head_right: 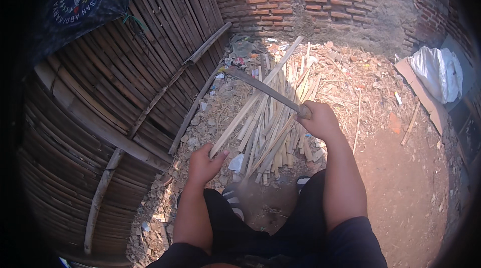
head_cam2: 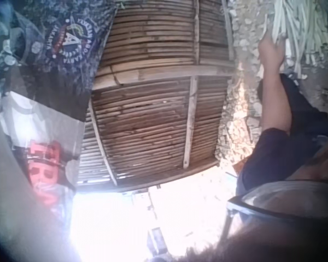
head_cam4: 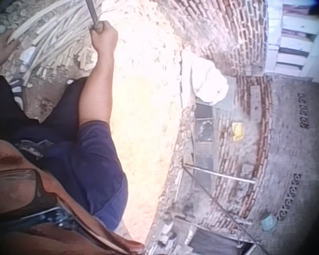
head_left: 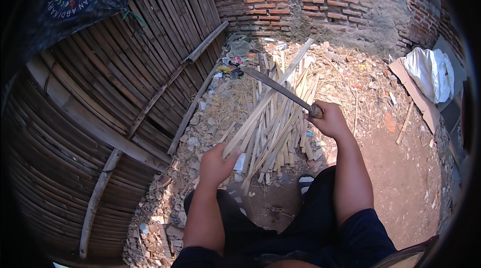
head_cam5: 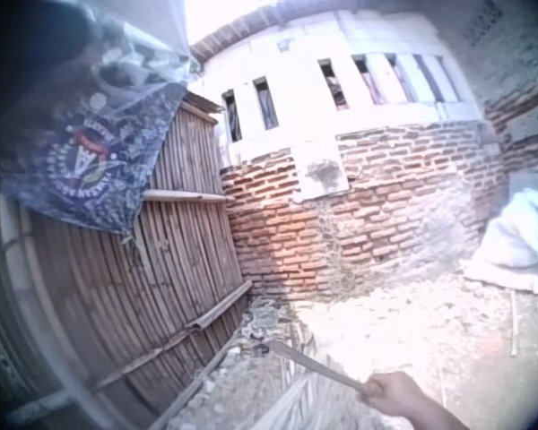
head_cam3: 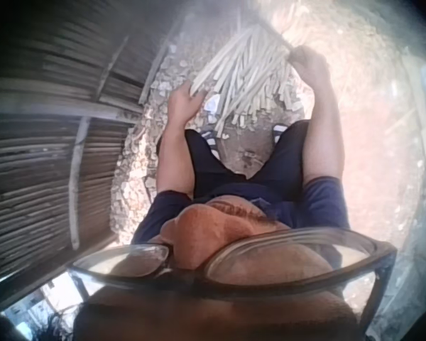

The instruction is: The person uses a knife to shave and strip thin pieces from a bamboo stalk while sitting in an outdoor area.

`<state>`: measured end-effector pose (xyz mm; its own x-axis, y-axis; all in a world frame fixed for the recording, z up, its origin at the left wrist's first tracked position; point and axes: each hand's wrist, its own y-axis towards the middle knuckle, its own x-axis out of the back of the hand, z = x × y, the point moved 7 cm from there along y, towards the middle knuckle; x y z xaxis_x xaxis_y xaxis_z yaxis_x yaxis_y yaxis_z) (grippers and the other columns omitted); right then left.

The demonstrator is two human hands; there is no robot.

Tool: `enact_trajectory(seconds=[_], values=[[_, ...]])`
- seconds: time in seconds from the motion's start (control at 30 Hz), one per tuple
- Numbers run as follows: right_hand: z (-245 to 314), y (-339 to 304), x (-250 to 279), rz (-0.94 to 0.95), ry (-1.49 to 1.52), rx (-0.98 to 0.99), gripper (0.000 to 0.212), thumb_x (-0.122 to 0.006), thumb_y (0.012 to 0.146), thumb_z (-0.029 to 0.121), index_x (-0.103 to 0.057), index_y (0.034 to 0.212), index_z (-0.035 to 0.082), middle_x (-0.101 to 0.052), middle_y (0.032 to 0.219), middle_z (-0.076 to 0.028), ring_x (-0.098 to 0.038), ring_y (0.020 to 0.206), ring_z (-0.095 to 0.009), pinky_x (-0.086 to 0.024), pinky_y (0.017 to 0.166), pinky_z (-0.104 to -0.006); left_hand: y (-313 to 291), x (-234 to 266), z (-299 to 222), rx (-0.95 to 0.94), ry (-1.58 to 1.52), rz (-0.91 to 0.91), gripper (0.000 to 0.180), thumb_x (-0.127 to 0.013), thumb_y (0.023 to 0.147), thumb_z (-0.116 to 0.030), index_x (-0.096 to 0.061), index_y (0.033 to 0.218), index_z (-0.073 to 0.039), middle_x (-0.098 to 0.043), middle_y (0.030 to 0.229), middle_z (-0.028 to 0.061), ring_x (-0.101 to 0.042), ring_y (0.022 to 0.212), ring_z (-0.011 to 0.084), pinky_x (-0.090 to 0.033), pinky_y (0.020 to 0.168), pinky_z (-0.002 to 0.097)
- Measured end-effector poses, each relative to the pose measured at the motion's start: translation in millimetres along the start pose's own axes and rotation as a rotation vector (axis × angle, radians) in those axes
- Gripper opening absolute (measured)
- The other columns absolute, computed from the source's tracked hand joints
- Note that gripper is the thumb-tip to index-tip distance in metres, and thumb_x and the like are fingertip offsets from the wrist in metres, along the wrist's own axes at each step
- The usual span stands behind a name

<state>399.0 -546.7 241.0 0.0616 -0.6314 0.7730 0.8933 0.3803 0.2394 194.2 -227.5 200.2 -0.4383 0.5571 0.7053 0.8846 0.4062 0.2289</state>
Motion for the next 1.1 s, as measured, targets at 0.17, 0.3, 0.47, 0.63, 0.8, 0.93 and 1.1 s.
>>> enact_trajectory(seconds=[0.17,0.3,0.47,0.63,0.8,0.93,1.1], values=[[-5.8,-2.9,0.5,0.006,0.043,-0.046,0.037,-0.086,0.088,0.037,-0.075,0.102,0.004,-0.075,0.091,-0.021,-0.073,0.088,-0.038,-0.056,0.08,-0.0468,0.1,-0.7,-8.9,0.005,0.016,0.029,0.048,-0.082,0.09,-0.046,-0.077,0.103,0.0,-0.075,0.085,0.0217,-0.076,0.079,0.0379,-0.059,0.074,0.0449],[26.5,-12.6,-22.7,0.168,-0.106,0.186,0.036,-0.086,0.085,0.036,-0.076,0.104,0.007,-0.076,0.095,-0.02,-0.073,0.094,-0.041,-0.058,0.083,-0.0493,1.1,-3.0,-4.1,-0.018,0.008,0.009,0.048,-0.083,0.09,-0.046,-0.077,0.102,0.0,-0.075,0.084,0.0218,-0.076,0.078,0.0376,-0.059,0.073,0.0448],[37.2,-11.9,-33.3,0.233,-0.12,0.241,0.033,-0.085,0.085,0.036,-0.076,0.102,0.01,-0.075,0.092,-0.018,-0.072,0.092,-0.041,-0.057,0.082,-0.0503,-0.1,-0.2,1.5,-0.027,-0.03,-0.02,0.04,-0.086,0.089,-0.037,-0.075,0.096,0.001,-0.072,0.075,0.0164,-0.07,0.068,0.0271,-0.055,0.067,0.0408],[-11.1,5.2,-9.1,0.023,0.05,0.003,0.036,-0.086,0.086,0.036,-0.076,0.103,0.007,-0.075,0.091,-0.019,-0.073,0.087,-0.039,-0.056,0.079,-0.0466,1.5,0.0,-1.7,-0.037,-0.009,-0.024,0.039,-0.087,0.089,-0.035,-0.073,0.095,0.002,-0.07,0.072,0.014,-0.067,0.065,0.0217,-0.053,0.064,0.0389],[-0.2,-2.2,-11.5,0.084,0.03,0.018,0.035,-0.085,0.086,0.035,-0.076,0.105,0.008,-0.075,0.092,-0.02,-0.073,0.089,-0.039,-0.057,0.079,-0.047,1.4,-6.0,-0.2,-0.005,0.03,0.019,0.048,-0.084,0.089,-0.045,-0.075,0.099,0.002,-0.073,0.081,0.0222,-0.074,0.074,0.0369,-0.057,0.07,0.0449],[26.1,-10.0,-32.3,0.23,-0.14,0.158,0.035,-0.084,0.085,0.036,-0.076,0.107,0.01,-0.076,0.096,-0.018,-0.073,0.093,-0.042,-0.058,0.084,-0.0497,1.5,-6.8,-1.6,0.007,0.016,0.024,0.049,-0.084,0.089,-0.046,-0.076,0.1,0.001,-0.073,0.08,0.0215,-0.073,0.073,0.0378,-0.057,0.07,0.0458],[22.8,-4.5,-25.0,0.154,-0.104,0.147,0.038,-0.085,0.086,0.04,-0.076,0.107,0.009,-0.077,0.095,-0.017,-0.074,0.093,-0.04,-0.058,0.083,-0.0497,0.1,-0.2,-2.9,-0.052,0.05,-0.042,0.044,-0.086,0.089,-0.039,-0.072,0.095,0.002,-0.07,0.074,0.0155,-0.068,0.065,0.0251,-0.053,0.064,0.0397]])
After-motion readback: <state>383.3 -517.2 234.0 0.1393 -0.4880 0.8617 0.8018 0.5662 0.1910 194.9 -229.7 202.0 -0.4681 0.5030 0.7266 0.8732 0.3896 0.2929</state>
